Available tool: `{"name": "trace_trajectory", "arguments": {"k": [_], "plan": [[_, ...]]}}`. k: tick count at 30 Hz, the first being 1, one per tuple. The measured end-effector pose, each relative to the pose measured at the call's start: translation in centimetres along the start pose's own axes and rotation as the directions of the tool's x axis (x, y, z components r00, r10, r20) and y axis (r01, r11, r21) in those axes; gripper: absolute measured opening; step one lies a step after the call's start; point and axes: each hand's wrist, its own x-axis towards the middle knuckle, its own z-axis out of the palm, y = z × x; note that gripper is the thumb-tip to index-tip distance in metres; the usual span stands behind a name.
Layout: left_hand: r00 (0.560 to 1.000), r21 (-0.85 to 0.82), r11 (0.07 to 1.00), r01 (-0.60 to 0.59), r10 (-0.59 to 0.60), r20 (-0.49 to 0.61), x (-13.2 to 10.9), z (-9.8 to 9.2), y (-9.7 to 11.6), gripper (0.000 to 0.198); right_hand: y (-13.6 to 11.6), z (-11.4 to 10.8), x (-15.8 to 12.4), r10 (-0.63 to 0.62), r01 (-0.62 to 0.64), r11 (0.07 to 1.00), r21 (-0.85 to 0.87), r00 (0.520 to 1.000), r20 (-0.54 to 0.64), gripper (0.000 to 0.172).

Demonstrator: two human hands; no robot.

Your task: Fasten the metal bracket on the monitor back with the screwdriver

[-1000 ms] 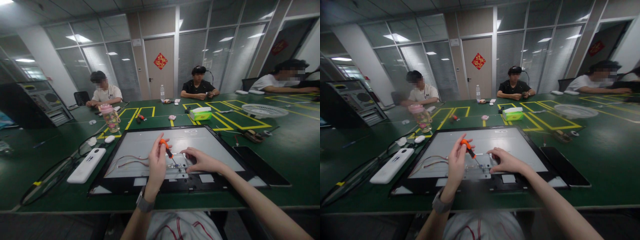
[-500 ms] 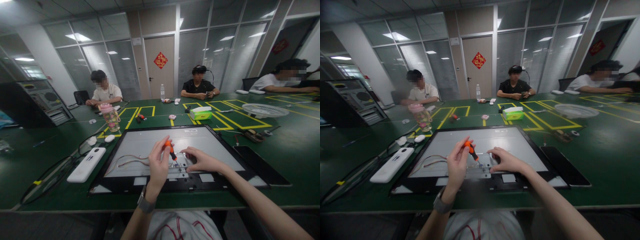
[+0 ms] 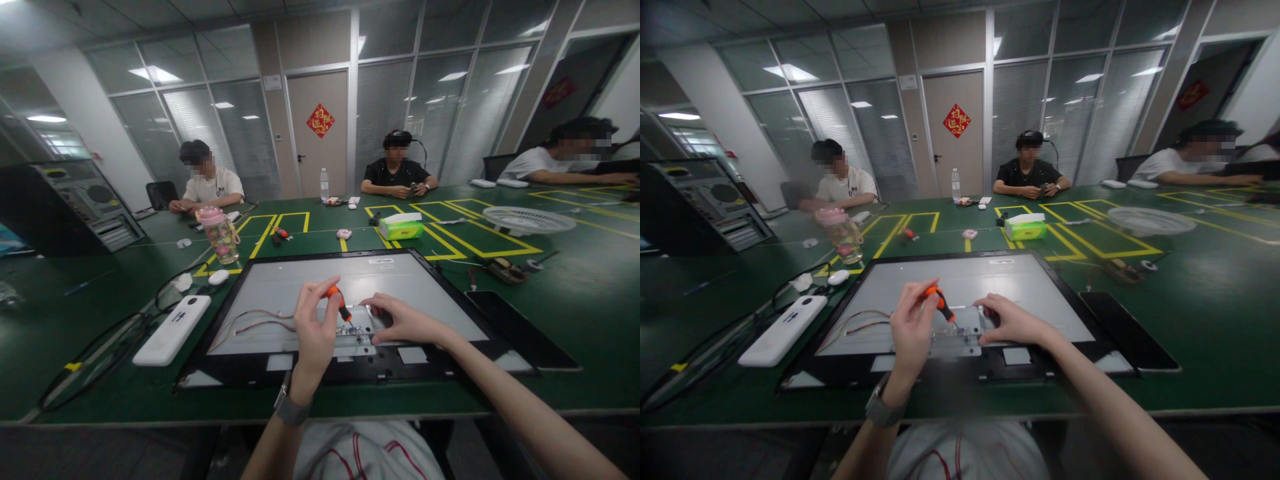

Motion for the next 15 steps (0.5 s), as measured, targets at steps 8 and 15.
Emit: {"name": "trace_trajectory", "arguments": {"k": [8, 15], "plan": [[1.000, -0.019, 1.000, 0.001, -0.001, 0.006, 0.10, -0.11, 0.15, 0.029, -0.09, -0.01, -0.17, 0.004, -0.004, 1.000, -0.004, 1.000, 0.004, 0.070], [0.999, 0.008, 0.999, -0.032, 0.032, -0.017, -0.04, -0.20, 0.01, 0.026, -0.28, -0.08, -0.15, 0.011, -0.011, 1.000, -0.012, 1.000, 0.004, 0.069]]}}
